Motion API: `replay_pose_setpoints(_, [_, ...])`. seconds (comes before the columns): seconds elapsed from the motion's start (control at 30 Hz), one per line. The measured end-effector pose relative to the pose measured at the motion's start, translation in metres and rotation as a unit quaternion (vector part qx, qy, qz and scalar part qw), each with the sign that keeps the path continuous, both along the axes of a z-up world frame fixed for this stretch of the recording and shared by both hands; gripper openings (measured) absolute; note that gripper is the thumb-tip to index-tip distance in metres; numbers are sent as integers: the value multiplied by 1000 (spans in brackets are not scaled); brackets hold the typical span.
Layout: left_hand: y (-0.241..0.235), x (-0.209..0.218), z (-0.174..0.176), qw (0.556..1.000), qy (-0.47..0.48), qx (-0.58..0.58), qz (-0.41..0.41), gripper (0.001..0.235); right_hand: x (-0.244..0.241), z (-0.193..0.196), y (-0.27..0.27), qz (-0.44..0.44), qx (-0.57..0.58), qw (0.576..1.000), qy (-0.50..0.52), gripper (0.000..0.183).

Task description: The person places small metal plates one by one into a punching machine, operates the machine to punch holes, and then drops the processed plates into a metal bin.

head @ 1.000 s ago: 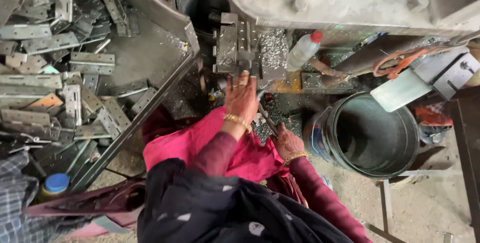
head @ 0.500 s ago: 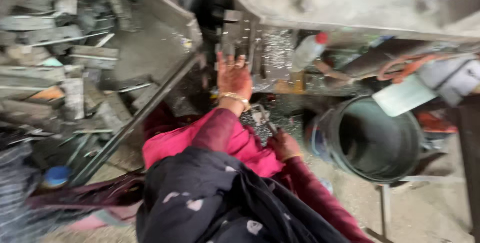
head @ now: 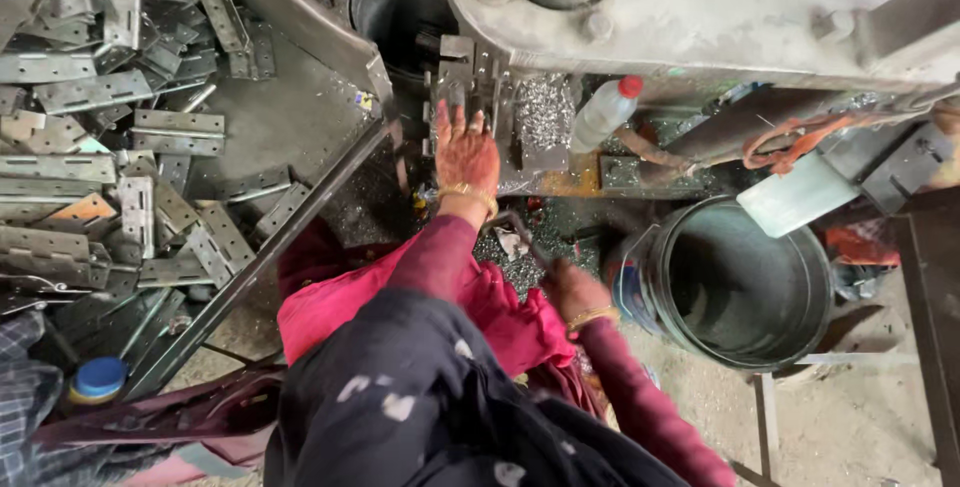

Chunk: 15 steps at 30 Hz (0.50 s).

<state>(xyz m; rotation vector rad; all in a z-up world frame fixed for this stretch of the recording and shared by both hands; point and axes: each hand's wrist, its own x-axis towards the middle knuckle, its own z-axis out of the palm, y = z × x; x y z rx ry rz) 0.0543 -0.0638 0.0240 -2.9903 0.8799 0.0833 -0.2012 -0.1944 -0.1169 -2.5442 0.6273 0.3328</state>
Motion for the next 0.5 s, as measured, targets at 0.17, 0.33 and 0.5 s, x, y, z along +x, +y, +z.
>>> replay_pose_setpoints(0.17, [-15, 5, 0, 997, -79, 15, 20, 48, 3, 12, 1, -12, 12, 999, -42, 39])
replay_pose_setpoints(0.33, [-6, 10, -1, 999, -15, -32, 16, 46, 6, 8, 8, -10, -20, 998, -62, 39])
replay_pose_setpoints(0.5, [-19, 15, -3, 999, -18, 6, 32, 48, 2, 4, 1, -4, -37, 999, -3, 40])
